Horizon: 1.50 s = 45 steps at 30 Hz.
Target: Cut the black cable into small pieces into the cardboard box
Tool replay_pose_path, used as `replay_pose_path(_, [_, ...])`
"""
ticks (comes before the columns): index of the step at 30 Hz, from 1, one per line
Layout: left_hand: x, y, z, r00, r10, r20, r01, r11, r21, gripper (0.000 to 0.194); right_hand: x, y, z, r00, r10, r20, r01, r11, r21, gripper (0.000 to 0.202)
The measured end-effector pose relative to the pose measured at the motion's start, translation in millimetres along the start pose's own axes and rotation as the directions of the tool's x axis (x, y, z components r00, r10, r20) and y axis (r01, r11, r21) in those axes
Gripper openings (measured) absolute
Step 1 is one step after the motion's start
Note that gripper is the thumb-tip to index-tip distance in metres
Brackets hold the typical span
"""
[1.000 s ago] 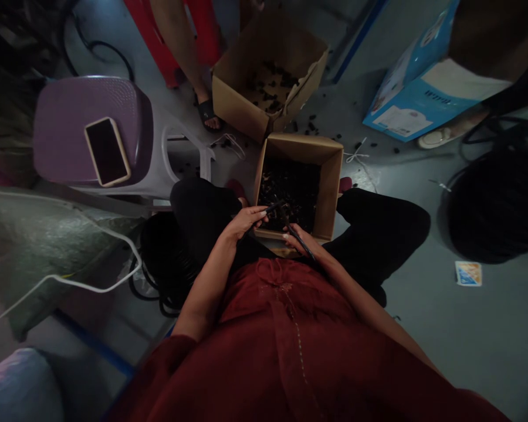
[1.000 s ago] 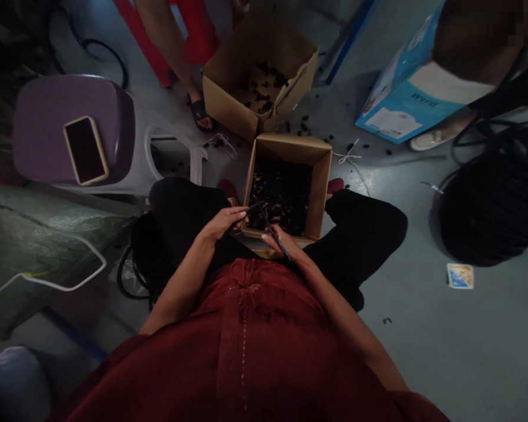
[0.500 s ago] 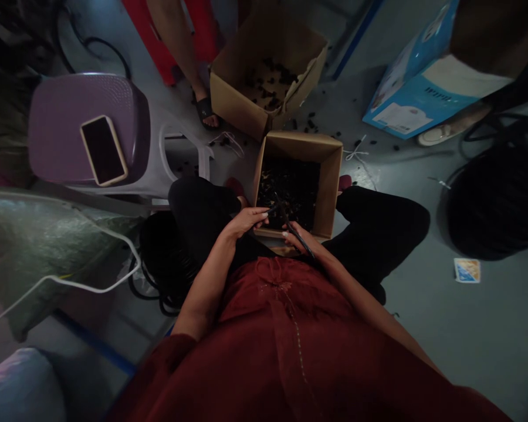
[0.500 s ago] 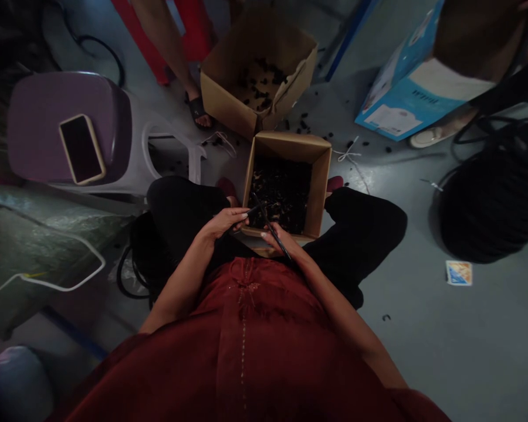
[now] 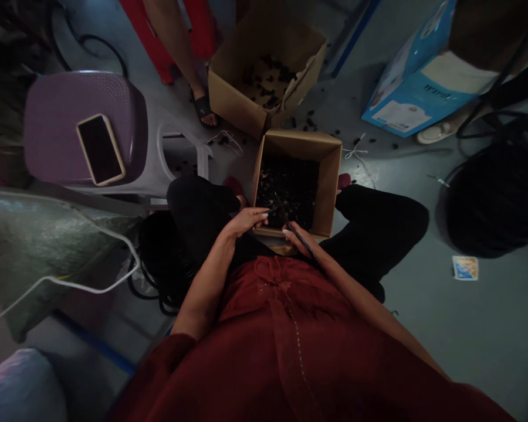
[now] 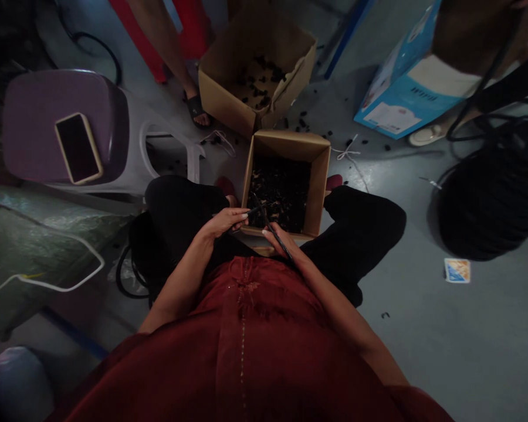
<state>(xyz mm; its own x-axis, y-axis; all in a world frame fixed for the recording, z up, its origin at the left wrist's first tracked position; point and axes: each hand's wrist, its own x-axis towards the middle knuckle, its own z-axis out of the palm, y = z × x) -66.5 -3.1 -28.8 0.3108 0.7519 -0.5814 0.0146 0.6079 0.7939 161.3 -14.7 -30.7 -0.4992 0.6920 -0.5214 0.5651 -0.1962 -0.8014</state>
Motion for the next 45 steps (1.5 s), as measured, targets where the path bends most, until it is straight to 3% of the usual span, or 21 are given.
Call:
replay_pose_path(10, [1.3,1.1,4.9,0.998,-0.044,-0.044,0.044,0.999,-0.005,0.037,3.0,2.3,1.2,0.998,-0.012,-0.069,0.0,0.986,-0.164,0.026])
replay_pose_path(30, [12.0,-9.4,5.0,0.994,-0.077,-0.073,0.076,0.997,-0.015,0.027,10.9,26.3,11.0,0.99,0.003,-0.142,-0.045,0.956,-0.291,0.021])
replay_pose_path(40, [12.6,-9.4,4.8,0.993,-0.096,-0.061,0.094,0.995,-0.038,0.029,14.3,29.6,11.8,0.988,-0.001,-0.152,-0.045,0.954,-0.298,0.02])
replay_pose_path(45, [10.3,-4.8,5.6,0.993,-0.101,-0.064,0.1,0.995,-0.029,0.03,17.4,33.7,9.3,0.974,0.081,-0.213,-0.122,0.975,-0.187,0.023])
